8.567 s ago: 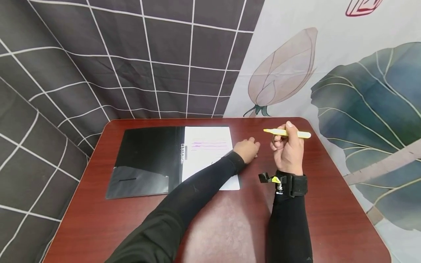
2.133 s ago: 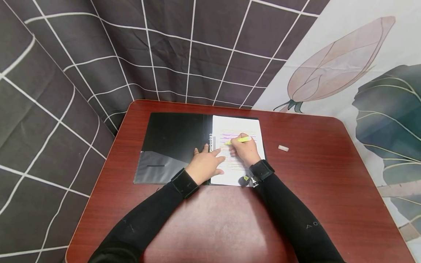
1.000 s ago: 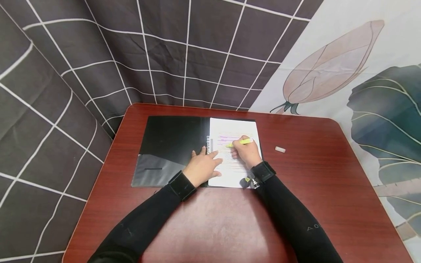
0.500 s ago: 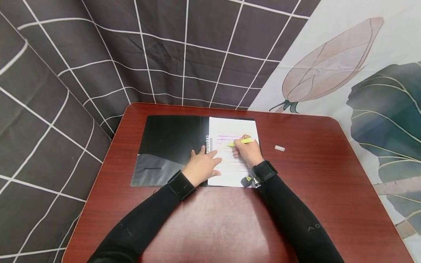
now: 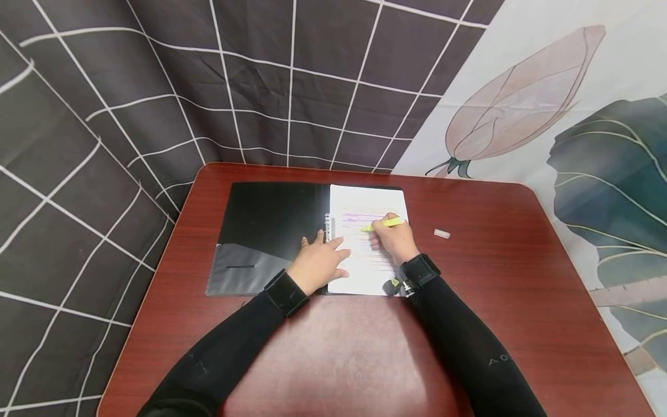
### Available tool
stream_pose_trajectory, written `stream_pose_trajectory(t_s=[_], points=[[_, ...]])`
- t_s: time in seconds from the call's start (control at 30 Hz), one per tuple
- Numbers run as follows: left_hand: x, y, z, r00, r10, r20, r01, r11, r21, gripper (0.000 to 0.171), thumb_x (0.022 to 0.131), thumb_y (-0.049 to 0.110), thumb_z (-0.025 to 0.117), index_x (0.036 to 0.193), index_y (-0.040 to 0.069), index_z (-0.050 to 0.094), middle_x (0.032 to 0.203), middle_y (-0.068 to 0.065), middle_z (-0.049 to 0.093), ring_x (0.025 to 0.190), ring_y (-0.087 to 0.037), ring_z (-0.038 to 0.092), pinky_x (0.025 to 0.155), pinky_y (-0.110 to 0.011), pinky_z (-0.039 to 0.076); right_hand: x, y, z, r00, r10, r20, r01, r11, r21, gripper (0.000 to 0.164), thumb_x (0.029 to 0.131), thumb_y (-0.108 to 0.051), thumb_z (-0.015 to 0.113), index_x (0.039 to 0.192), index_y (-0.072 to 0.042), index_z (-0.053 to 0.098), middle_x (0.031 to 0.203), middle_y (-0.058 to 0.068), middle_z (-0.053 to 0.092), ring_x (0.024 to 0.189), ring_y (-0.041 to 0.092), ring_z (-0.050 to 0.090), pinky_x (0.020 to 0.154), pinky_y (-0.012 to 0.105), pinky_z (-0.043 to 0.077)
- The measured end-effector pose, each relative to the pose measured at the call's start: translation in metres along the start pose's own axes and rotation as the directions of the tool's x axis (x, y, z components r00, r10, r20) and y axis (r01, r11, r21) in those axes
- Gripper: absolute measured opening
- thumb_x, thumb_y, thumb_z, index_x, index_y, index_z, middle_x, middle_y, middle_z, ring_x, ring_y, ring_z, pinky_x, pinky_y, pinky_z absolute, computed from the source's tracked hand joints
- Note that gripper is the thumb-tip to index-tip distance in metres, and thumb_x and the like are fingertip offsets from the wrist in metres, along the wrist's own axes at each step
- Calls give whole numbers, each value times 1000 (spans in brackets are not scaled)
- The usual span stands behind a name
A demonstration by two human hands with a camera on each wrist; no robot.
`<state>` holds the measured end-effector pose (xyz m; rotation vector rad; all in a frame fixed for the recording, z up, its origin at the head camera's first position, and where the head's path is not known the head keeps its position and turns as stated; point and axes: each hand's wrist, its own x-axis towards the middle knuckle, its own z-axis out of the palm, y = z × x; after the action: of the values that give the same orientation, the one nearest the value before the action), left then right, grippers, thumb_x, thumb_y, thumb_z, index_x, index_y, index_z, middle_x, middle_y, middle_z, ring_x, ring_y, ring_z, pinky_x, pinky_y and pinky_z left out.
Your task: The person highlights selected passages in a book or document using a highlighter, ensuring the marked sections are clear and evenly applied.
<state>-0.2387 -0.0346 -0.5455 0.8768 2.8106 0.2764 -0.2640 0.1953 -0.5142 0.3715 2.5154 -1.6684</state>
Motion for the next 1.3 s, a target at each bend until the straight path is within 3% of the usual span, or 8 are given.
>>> stream_pose_trajectory(t_s=[0.97, 1.3], points=[[0, -1, 4, 999, 17, -28, -17, 1000, 18, 64, 100, 59, 82, 158, 34, 70, 175, -2, 58, 158, -61, 50, 113, -89, 47, -1, 2, -12, 1000, 28, -2, -28, 999, 36, 10, 103, -13, 65, 96, -9, 59, 77, 0, 71, 62, 8, 68, 62, 19, 60], [-3, 1, -4, 1000, 12, -14, -13, 999, -43, 63, 101, 53, 84, 157, 30, 71, 174, -8, 58, 159, -64, 47, 114, -91, 43, 0, 5, -15, 999, 28, -23, -28, 1000, 11, 9, 103, -14, 65, 98, -8, 61, 79, 1, 71, 60, 8, 67, 61, 19, 58]])
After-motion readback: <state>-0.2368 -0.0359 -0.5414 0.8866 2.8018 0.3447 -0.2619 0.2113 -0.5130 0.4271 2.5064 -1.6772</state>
